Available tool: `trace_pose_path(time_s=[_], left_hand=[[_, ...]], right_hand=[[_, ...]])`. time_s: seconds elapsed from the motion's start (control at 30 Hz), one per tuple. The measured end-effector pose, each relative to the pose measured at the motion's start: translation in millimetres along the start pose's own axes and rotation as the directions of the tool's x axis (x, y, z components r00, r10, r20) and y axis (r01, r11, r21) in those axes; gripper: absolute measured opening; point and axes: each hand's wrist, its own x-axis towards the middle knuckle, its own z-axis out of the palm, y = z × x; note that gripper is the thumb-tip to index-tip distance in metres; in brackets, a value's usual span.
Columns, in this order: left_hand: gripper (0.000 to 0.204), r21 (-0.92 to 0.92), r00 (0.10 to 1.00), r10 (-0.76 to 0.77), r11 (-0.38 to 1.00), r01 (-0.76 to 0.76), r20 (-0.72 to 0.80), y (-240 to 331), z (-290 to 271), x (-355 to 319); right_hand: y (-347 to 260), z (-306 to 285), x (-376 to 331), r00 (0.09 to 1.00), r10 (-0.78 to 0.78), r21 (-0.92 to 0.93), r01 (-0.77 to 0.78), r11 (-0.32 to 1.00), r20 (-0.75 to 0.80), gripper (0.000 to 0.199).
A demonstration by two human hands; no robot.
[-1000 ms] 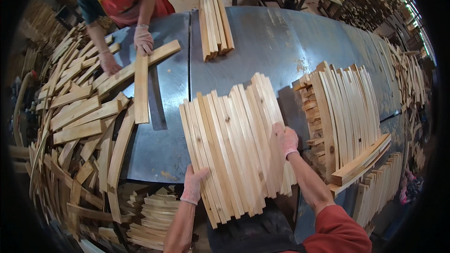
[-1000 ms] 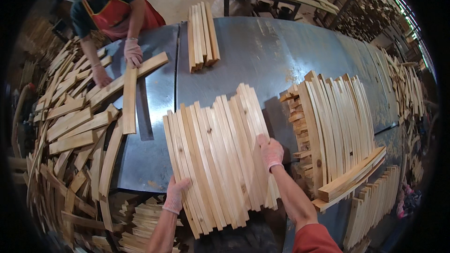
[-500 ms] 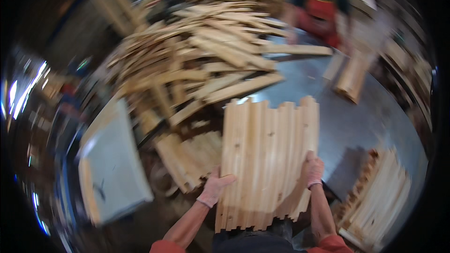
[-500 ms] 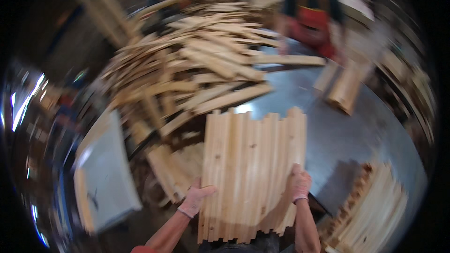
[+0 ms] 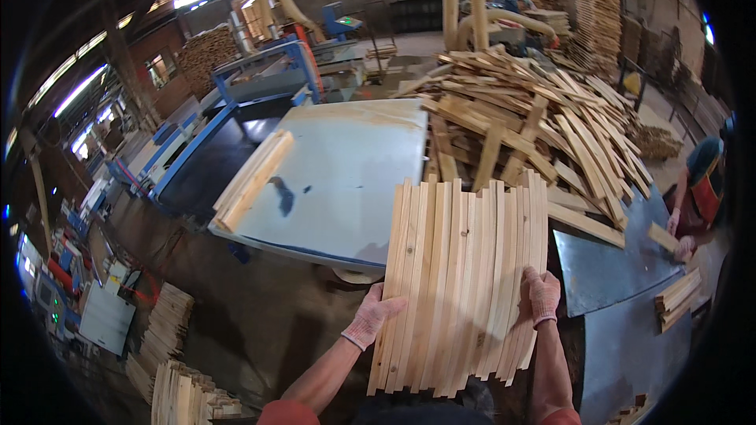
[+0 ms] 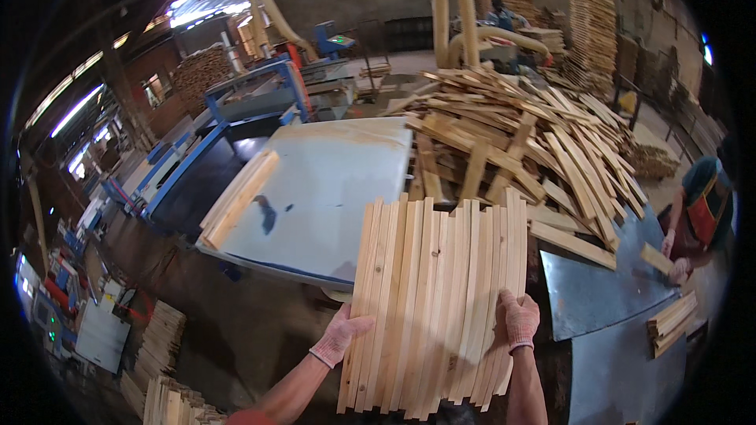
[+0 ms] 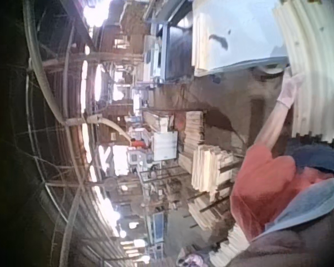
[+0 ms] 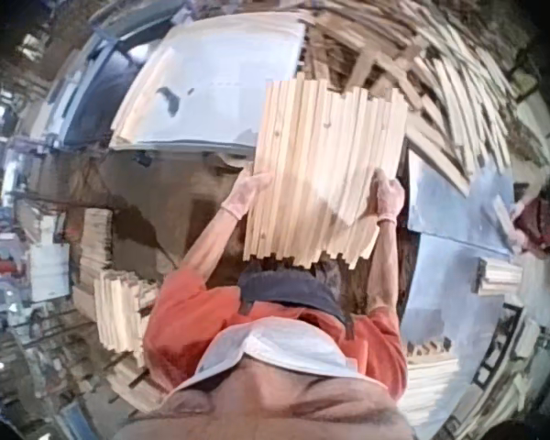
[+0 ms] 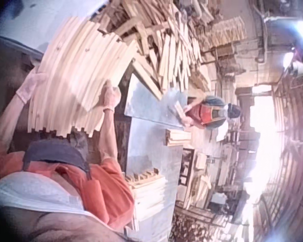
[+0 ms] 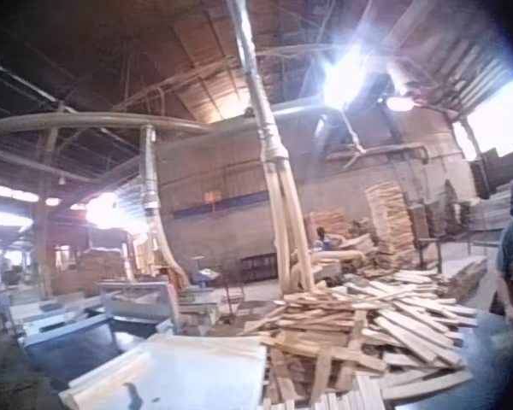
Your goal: The person repeatedly picks up stacks of light-colored wooden planks from a metal table and places them onto a conveyor belt. The person wears pink gloves and handles the wood with both hands, moving the planks in a repetitive cycle throughout the clip.
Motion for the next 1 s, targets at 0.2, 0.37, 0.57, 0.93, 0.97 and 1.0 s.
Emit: trace_pose_path(time_s=[0.2, 0.37, 0.57, 0.93, 0.97, 1.0], left_hand=[[0.066, -0.079, 0.993, 0.055, 0.995, -0.063, -0.106, 60, -154, -26], [0.066, 0.0, 0.97, -0.089, 0.996, 0.091, -0.225, 90, -279, -3], [0.076, 0.118, 0.963, -0.181, 0.971, 0.206, -0.198, 129, -369, 53], [0.101, 0.849, 0.988, 0.031, 0.516, 0.111, -0.148, 215, -435, 291], [0.104, 0.919, 0.988, 0.053, 0.378, 0.115, -0.145, 231, -423, 306], [0.106, 0.965, 0.984, 0.077, 0.224, 0.138, -0.159, 246, -423, 318]], right_hand=[[-104, 126, -60, 0.976, -0.059, 0.022, 0.056, 0.998, 0.21, 0.047], [-190, 214, -111, 0.922, -0.058, -0.285, 0.178, 0.942, 0.384, 0.058], [-218, 305, -111, 0.895, 0.026, -0.366, 0.156, 0.918, 0.445, 0.064], [-275, 424, -37, 0.965, 0.04, -0.367, 0.06, 0.928, 0.258, 0.074], [-277, 429, -27, 0.972, 0.041, -0.359, 0.045, 0.932, 0.23, 0.074], [-278, 439, -17, 0.974, 0.046, -0.344, 0.035, 0.938, 0.223, 0.074]])
